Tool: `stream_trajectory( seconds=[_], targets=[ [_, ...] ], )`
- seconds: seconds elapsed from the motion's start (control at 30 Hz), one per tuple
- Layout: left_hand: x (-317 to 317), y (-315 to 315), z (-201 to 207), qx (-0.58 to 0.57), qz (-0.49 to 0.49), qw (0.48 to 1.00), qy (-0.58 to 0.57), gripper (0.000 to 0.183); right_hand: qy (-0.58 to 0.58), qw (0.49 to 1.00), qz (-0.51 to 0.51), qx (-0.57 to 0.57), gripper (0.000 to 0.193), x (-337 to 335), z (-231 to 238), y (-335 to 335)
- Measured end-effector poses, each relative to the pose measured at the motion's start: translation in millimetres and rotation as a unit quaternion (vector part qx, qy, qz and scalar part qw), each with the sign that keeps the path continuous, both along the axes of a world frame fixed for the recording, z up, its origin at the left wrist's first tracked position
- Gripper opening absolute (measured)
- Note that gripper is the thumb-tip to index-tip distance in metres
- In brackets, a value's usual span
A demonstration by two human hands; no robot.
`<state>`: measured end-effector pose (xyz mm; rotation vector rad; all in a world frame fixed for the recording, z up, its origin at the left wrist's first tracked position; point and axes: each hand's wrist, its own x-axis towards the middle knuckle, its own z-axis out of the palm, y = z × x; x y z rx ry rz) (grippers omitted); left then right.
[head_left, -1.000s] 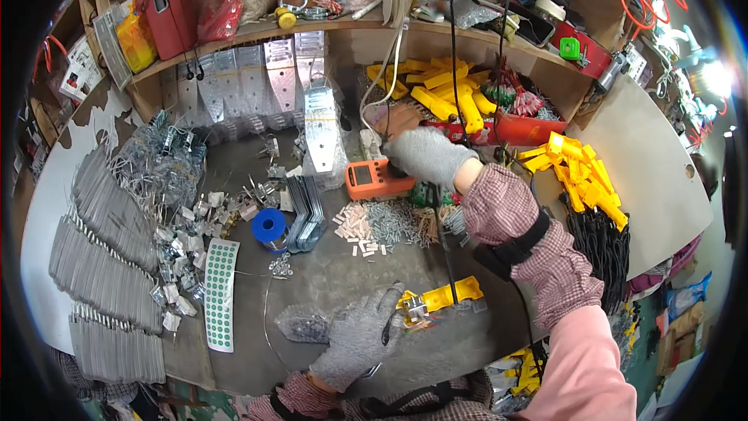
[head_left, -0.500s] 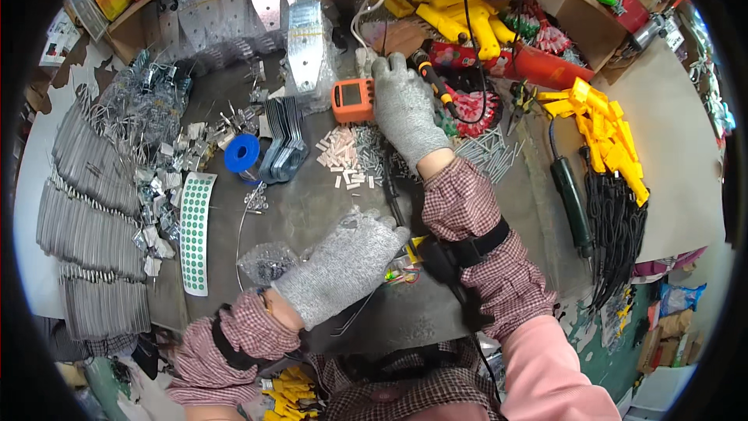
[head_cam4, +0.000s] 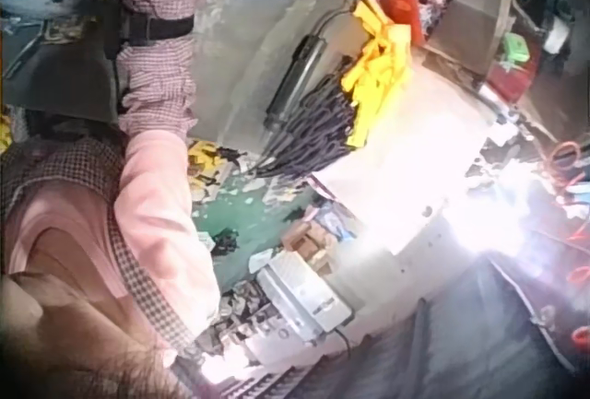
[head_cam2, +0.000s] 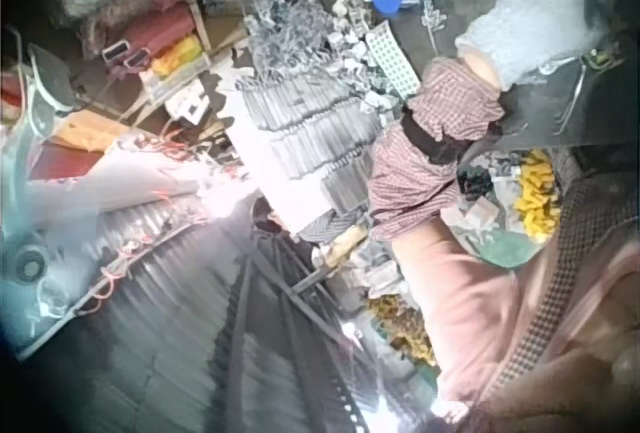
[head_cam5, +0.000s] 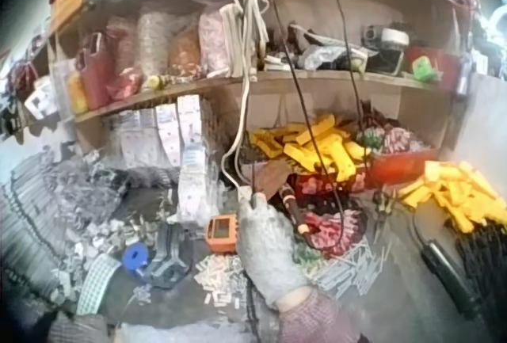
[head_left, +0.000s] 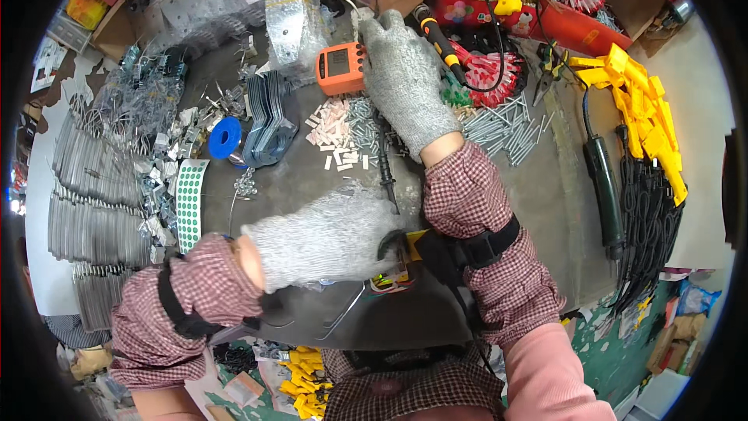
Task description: Assembling components and soldering wires inside a yellow plastic handheld device housing using a soldering iron and an electric screwdriver.
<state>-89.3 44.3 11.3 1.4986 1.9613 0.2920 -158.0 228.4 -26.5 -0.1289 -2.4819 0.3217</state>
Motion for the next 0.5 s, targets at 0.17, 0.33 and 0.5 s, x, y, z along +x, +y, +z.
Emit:
stream_trajectory(
  seconds=[0.17, 0.33, 0.5],
  targets=[
    [-11, -8, -7, 0.058, -0.125, 0.989, 0.054, 0.035, 0.017, 1.0, -0.008, -0.011, 0.028, -4, 0, -1],
    [-12, -7, -11, 0.086, -0.133, 0.986, 0.052, 0.039, 0.013, 1.0, -0.017, -0.004, 0.026, -4, 0, -2],
    [-11, -9, -6, 0.045, -0.104, 0.993, 0.025, 0.038, 0.017, 1.0, -0.011, -0.01, 0.025, -2, 0, -5]
  ],
)
